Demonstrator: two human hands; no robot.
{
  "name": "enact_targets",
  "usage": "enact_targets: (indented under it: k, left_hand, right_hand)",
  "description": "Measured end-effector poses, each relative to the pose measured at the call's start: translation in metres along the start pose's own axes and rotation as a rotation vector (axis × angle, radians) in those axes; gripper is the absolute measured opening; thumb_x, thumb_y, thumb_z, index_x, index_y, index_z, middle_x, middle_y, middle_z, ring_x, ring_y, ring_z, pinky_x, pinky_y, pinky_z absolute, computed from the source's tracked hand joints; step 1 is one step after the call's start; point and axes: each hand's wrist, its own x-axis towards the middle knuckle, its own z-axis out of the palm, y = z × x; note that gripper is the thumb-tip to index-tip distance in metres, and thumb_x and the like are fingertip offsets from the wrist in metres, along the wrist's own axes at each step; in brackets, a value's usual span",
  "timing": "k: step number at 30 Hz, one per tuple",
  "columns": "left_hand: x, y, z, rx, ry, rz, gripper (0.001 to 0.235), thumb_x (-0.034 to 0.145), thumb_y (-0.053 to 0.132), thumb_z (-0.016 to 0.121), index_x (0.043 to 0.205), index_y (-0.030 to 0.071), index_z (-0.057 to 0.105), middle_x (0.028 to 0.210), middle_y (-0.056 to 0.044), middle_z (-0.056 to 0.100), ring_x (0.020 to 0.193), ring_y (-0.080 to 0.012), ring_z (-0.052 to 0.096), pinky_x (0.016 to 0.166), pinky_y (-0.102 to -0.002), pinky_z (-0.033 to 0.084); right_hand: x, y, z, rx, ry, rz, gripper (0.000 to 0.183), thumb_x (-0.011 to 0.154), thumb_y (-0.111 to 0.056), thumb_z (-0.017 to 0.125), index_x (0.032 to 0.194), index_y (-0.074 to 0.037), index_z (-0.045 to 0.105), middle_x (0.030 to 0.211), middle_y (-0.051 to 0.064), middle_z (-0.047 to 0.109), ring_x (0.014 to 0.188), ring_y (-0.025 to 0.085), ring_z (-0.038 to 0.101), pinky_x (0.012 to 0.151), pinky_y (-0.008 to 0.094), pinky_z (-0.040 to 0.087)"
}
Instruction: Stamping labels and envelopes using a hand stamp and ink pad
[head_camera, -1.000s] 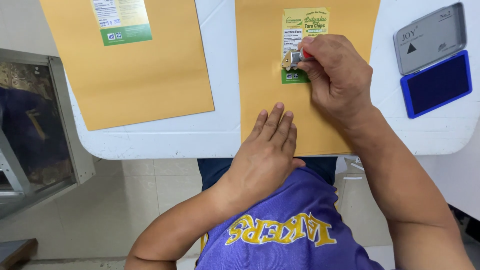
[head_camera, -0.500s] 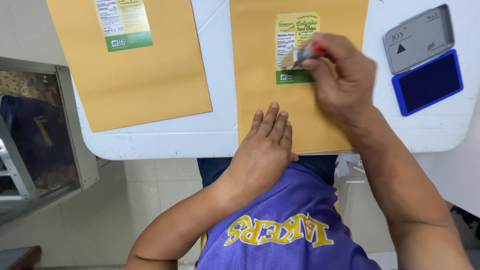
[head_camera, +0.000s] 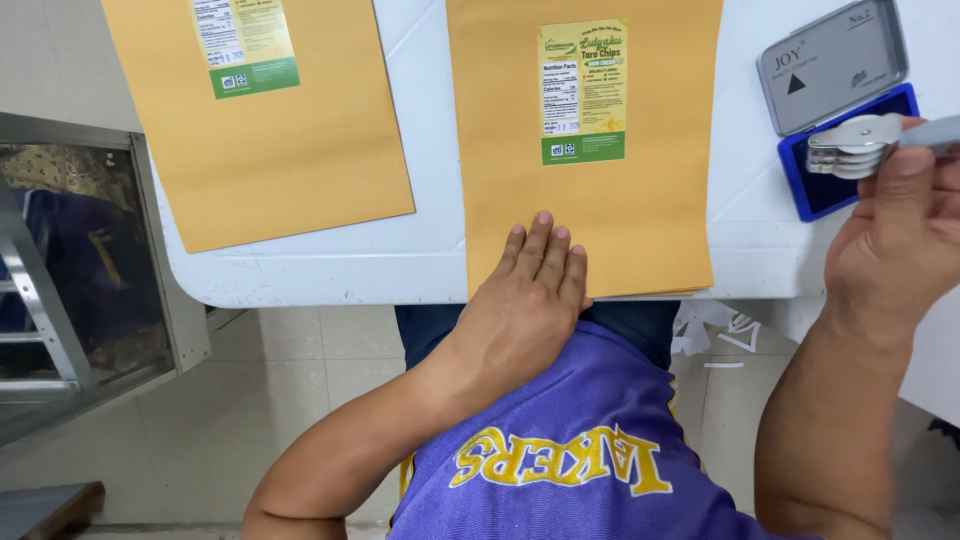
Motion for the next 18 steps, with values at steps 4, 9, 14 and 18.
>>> enact_targets:
  k: [4,9,14,18]
  left_hand:
    - [-0.002,-0.007,-0.002,-0.007,-0.052,0.035,0.05,0.109,0.03,0.04,0.139,-0.008,0.055,0.142,-0.034,0.057,0.142,-0.0536,0.045,0.119,-0.062,0.037]
    - [0.002,-0.019,-0.022,-0.181,-0.133,0.075,0.042,0.105,0.016,0.044,0.139,-0.006,0.054,0.14,-0.031,0.058,0.141,-0.0537,0.046,0.114,-0.061,0.04]
    - [0.006,-0.039,-0.067,-0.387,-0.088,0.03,0.046,0.092,0.007,0.053,0.137,0.001,0.055,0.133,-0.021,0.067,0.123,-0.0398,0.064,0.101,-0.047,0.051]
    - [-0.008,-0.076,-0.143,-0.291,0.392,-0.25,0.03,0.098,-0.004,0.061,0.124,0.009,0.069,0.106,0.0,0.076,0.079,-0.0137,0.069,0.076,-0.031,0.053]
  right_hand:
    - [-0.005,0.012,-0.015,-0.009,0.086,0.096,0.03,0.121,-0.026,0.061,0.14,-0.003,0.06,0.132,0.007,0.065,0.125,0.021,0.068,0.107,0.031,0.059]
    - [-0.004,0.014,-0.016,0.027,0.032,0.029,0.027,0.124,-0.02,0.056,0.143,0.0,0.056,0.138,0.01,0.06,0.135,0.025,0.063,0.119,0.037,0.058]
    - [-0.001,0.018,-0.022,0.041,0.044,0.009,0.025,0.124,-0.02,0.055,0.141,-0.002,0.057,0.139,0.009,0.061,0.137,0.027,0.063,0.123,0.04,0.057]
    - [0.003,0.095,-0.087,0.045,0.219,0.159,0.014,0.121,-0.025,0.063,0.129,-0.018,0.072,0.11,-0.01,0.062,0.093,0.004,0.047,0.093,0.022,0.042]
